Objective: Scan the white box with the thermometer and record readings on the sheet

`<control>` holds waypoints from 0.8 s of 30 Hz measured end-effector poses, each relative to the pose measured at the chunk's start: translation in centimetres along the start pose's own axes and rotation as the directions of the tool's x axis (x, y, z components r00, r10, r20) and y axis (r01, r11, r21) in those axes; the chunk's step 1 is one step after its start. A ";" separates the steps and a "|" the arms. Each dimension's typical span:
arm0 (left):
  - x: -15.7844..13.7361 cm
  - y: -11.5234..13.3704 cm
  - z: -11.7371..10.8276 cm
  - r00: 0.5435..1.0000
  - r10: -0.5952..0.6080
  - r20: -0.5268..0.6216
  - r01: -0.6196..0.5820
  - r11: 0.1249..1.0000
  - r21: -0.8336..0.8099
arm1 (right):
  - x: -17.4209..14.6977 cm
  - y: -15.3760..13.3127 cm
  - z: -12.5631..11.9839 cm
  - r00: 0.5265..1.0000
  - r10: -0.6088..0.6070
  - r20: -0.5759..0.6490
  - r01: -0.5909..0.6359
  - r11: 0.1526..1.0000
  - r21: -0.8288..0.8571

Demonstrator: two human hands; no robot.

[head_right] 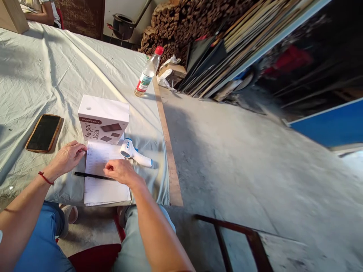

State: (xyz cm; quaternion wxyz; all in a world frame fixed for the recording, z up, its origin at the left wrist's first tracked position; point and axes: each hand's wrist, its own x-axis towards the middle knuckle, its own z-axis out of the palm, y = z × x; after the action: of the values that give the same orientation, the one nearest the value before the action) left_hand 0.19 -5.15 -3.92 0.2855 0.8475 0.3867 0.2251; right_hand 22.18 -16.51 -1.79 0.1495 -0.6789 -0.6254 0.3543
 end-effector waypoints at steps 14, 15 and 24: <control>0.2 0.1 -0.6 0.997 -0.078 0.011 0.078 0.997 0.020 | -1.3 0.1 -0.1 0.992 -0.117 -0.050 0.127 0.939 0.321; 0.1 0.3 -0.6 0.995 -0.086 0.044 0.085 0.996 0.026 | -1.2 0.0 0.2 0.985 -0.111 -0.130 0.155 0.897 0.414; 0.1 1.5 0.0 0.960 -0.139 0.244 0.071 0.960 0.270 | 2.5 -2.1 5.0 0.851 -0.094 -0.517 0.396 0.761 0.513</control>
State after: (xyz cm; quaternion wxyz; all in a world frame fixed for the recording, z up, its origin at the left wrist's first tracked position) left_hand 1.04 -5.88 -2.91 0.2323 0.8778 0.4167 0.0438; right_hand 17.15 -14.92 -4.72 0.5480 -0.5687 -0.5113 0.3389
